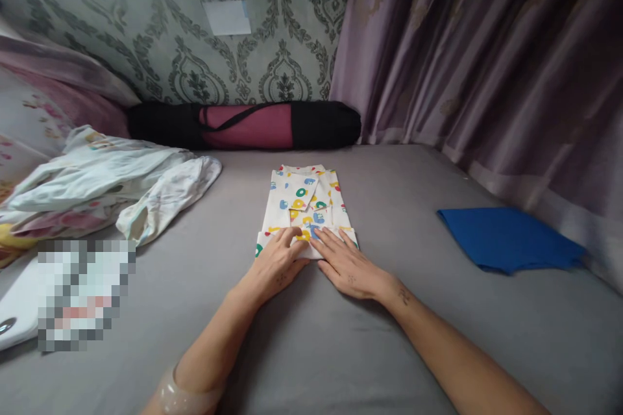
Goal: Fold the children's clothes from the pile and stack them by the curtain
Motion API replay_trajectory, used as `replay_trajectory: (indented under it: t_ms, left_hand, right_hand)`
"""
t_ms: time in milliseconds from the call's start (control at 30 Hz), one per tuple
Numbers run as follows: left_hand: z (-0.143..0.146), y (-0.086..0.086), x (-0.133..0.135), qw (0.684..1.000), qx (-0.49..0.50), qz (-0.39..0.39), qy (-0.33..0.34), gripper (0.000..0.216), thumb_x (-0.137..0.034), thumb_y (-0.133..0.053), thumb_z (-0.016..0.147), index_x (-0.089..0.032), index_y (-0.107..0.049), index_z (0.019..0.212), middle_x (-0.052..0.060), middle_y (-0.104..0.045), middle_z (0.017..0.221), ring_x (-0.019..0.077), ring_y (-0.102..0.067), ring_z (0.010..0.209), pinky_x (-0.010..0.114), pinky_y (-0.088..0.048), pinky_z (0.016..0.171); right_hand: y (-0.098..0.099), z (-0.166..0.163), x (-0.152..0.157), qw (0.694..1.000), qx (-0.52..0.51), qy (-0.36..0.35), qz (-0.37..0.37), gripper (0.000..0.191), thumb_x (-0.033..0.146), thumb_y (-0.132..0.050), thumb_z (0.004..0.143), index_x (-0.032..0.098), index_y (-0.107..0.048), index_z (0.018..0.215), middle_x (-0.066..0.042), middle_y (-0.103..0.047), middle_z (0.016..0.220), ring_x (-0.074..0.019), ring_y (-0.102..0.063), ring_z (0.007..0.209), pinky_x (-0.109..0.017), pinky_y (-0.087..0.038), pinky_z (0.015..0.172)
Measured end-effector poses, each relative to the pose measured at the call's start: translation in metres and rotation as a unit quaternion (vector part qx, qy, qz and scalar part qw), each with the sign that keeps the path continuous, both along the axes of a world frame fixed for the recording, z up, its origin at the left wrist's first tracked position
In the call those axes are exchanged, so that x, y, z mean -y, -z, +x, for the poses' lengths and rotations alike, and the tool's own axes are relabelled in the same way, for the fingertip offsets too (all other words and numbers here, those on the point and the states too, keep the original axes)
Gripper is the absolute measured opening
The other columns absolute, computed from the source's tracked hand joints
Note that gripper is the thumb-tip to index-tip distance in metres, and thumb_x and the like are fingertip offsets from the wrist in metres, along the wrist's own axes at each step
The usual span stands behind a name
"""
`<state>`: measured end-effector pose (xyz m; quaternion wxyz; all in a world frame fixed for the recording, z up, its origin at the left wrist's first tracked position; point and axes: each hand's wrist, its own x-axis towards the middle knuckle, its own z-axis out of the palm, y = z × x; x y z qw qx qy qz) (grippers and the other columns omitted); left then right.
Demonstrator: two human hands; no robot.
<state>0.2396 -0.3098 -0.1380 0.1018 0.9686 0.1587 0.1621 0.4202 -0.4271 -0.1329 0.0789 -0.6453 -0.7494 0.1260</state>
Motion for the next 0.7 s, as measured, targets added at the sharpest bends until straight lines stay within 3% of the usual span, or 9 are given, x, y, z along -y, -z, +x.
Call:
replay_trajectory:
  t_ms: [133,233,467,700]
  left_hand:
    - [0.005,-0.002,0.003,0.998,-0.033,0.014,0.052,0.023,-0.024,-0.039,0.098,-0.017,-0.06,0.095,0.01,-0.061,0.099,0.0208,-0.058,0.094,0.037,-0.051,0.085]
    - [0.007,0.0,0.003,0.998,-0.029,0.032,0.052,0.026,-0.022,-0.036,0.098,-0.016,-0.06,0.094,0.008,-0.062,0.092,0.0201,-0.059,0.09,0.035,-0.051,0.082]
    - [0.008,0.005,0.002,0.998,0.003,0.06,0.02,0.023,-0.018,-0.037,0.097,-0.015,-0.059,0.101,0.009,-0.067,0.098,0.0201,-0.061,0.088,0.033,-0.052,0.08]
    - [-0.006,0.005,-0.014,1.0,-0.016,0.011,0.007,0.045,-0.003,-0.038,0.082,-0.018,-0.058,0.12,0.01,-0.063,0.123,0.0226,-0.057,0.115,0.039,-0.048,0.097]
  right_hand:
    - [0.0,0.002,-0.001,1.0,-0.021,0.001,0.01,0.054,0.037,-0.034,0.1,0.016,-0.032,0.149,-0.008,-0.021,0.157,-0.0193,-0.011,0.146,-0.046,-0.01,0.12]
    - [0.004,0.004,-0.001,0.999,-0.035,0.004,0.035,0.054,0.033,-0.04,0.097,0.015,-0.035,0.148,-0.01,-0.026,0.156,-0.0196,-0.016,0.145,-0.046,-0.013,0.12]
    - [0.018,0.024,-0.002,0.991,-0.048,0.027,0.123,0.055,0.009,-0.04,0.086,0.014,-0.047,0.141,-0.012,-0.044,0.146,-0.0203,-0.035,0.139,-0.043,-0.029,0.116]
    - [0.02,0.045,-0.003,0.986,-0.073,0.049,0.139,0.063,0.0,-0.042,0.075,0.015,-0.054,0.135,-0.011,-0.052,0.14,-0.0202,-0.045,0.132,-0.039,-0.037,0.112]
